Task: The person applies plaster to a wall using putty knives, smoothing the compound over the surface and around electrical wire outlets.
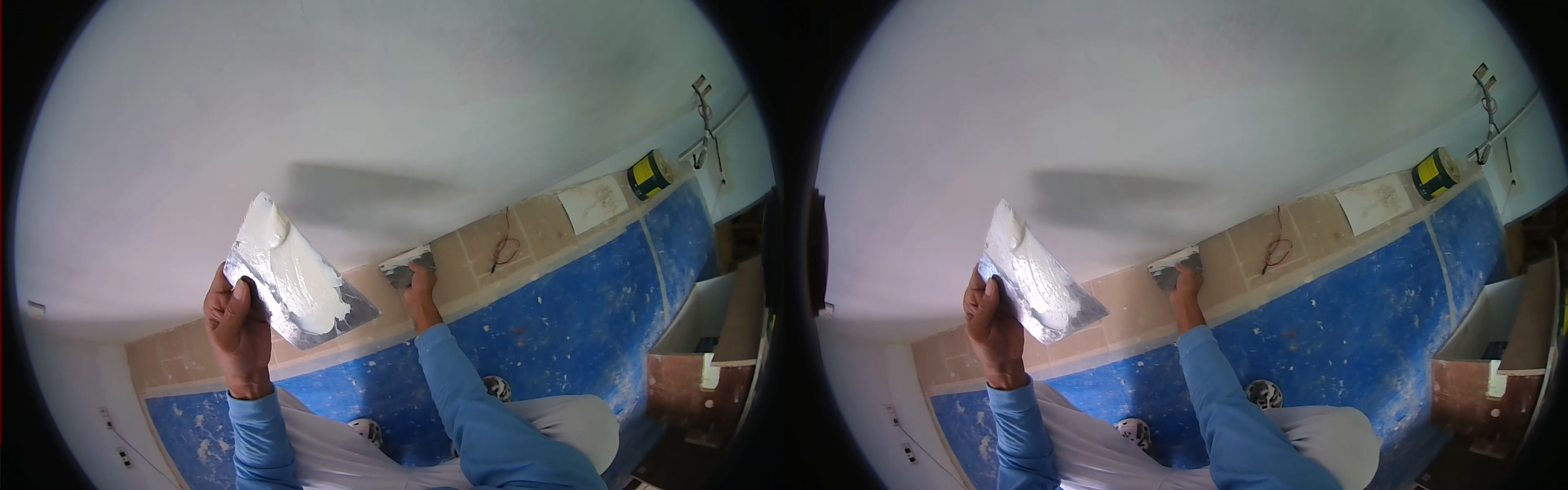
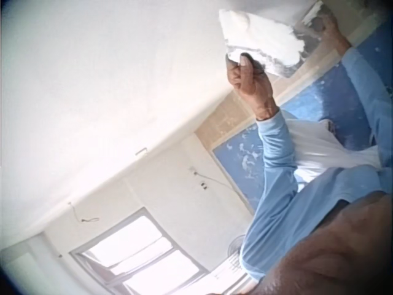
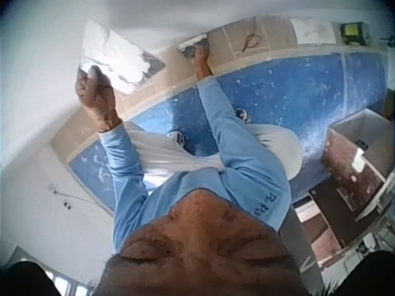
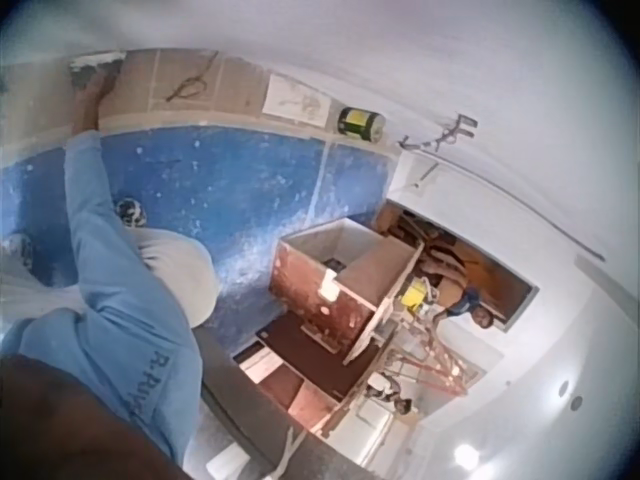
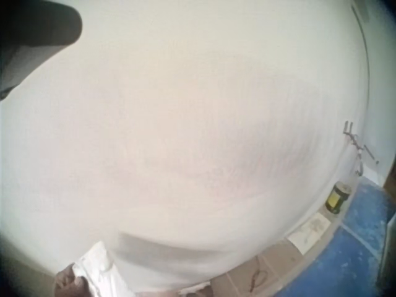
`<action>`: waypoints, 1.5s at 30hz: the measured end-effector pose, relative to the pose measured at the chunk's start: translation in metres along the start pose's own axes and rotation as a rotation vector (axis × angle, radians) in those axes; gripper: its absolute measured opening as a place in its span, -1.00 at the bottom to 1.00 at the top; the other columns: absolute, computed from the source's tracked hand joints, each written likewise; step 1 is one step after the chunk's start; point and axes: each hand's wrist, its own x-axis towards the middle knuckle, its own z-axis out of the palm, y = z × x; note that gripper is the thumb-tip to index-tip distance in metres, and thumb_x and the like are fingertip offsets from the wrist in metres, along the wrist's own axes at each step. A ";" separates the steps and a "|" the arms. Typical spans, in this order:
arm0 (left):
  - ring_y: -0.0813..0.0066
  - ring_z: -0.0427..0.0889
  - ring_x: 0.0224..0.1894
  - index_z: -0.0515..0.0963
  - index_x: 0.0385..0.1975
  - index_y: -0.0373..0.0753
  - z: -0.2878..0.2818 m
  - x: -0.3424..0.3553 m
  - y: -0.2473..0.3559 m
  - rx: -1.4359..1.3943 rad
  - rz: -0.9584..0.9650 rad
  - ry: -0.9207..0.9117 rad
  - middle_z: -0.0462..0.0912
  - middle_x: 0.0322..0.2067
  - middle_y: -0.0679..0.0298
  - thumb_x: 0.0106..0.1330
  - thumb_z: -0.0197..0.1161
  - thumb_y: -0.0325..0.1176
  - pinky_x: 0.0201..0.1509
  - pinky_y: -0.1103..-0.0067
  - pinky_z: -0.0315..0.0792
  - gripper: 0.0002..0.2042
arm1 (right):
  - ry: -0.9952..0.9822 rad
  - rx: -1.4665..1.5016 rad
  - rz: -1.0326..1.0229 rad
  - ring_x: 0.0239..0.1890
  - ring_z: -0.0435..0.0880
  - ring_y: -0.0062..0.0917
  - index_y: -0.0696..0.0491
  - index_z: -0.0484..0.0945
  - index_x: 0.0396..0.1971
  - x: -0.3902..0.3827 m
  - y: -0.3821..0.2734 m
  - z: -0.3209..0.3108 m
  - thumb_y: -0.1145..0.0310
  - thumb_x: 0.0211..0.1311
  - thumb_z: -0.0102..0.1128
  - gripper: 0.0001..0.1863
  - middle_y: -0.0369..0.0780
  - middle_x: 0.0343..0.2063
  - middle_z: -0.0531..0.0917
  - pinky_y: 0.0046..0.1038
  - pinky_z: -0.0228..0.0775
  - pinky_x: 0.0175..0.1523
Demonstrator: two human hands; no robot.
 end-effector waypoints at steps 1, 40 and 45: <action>0.42 0.60 0.06 0.36 0.17 -0.51 0.000 0.000 0.001 0.005 0.002 0.001 0.61 0.01 0.07 0.41 0.07 -0.48 0.21 0.53 0.41 -0.62 | 0.005 0.008 -0.014 -0.20 0.65 -0.24 0.36 0.45 -0.03 0.000 0.003 0.002 0.70 0.02 0.24 -0.57 -0.07 -0.16 0.58 -0.26 0.58 -0.13; 0.33 0.58 0.07 0.39 0.16 -0.40 -0.030 -0.022 -0.064 -0.114 -0.470 -0.034 0.58 0.01 0.12 0.40 0.03 -0.49 0.19 0.42 0.48 -0.65 | -1.144 -1.532 -0.731 0.04 0.57 -0.07 0.12 0.27 0.31 -0.220 -0.116 -0.003 0.73 0.04 -0.03 -0.28 0.00 0.05 0.45 -0.25 0.50 0.08; 0.33 0.58 0.04 0.41 0.11 -0.48 -0.030 -0.015 -0.011 -0.073 -0.302 -0.088 0.60 -0.03 0.10 0.32 0.15 -0.40 0.17 0.49 0.44 -0.60 | -0.459 -0.410 0.330 -0.09 0.63 -0.10 0.28 0.42 -0.02 -0.149 -0.028 -0.034 0.57 0.16 0.00 -0.65 0.01 -0.09 0.54 -0.09 0.59 -0.05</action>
